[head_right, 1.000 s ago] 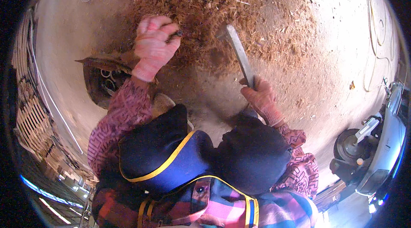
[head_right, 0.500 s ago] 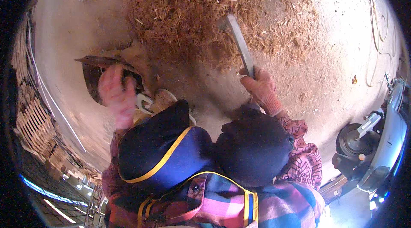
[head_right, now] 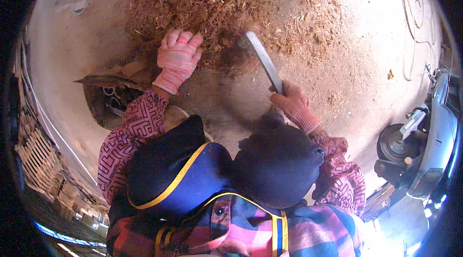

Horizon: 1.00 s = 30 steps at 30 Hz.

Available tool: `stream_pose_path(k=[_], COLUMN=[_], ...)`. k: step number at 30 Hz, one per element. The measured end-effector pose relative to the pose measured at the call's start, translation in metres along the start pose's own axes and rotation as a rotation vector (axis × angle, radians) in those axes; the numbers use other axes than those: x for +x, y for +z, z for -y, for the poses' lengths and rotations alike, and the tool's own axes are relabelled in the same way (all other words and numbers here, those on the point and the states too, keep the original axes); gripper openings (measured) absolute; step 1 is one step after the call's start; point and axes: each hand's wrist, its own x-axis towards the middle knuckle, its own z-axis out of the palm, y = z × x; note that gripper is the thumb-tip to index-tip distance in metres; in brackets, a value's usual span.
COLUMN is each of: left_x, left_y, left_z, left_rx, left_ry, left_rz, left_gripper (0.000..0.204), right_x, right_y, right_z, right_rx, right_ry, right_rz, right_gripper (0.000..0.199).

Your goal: The person removes a metal tray filled with sawdust from a machine and dumps the contents onto the floor. They then use a metal scraper to clean the remaining sawdust from the tray and the floor area. Finally, they use a broom and shovel to sweep the sawdust into a pile.

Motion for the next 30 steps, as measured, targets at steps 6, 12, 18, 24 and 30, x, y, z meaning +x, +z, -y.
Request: stream_pose_path(k=[6,12,18,24,30], left_x=[0.014,-0.001,-0.007,-0.027,-0.151], left_y=[0.032,-0.019,-0.030,-0.074,-0.125], left_z=[-0.019,-0.008,0.002,0.019,0.059], left_rx=[-0.547,-0.298,-0.122,-0.381,0.007], left_ry=[-0.132,-0.099,-0.196,-0.273,-0.508], left_rz=[0.007,-0.035,0.009,-0.384,-0.144], left_gripper=[0.015,0.020,0.024,0.028,0.035], right_x=[-0.017,0.005,-0.015,-0.001,0.006], right_y=[0.002,0.021,0.016,0.012,0.008], right_z=[0.026,-0.004,0.008,0.012,0.028], right_rx=[0.068,0.267,0.229,0.195,-0.014], right_ry=[0.041,-0.015,0.018,-0.065,-0.063], right_rz=[-0.002,0.020,0.023,0.047,0.020], right_gripper=[0.031,0.034,0.034,0.030,0.033])
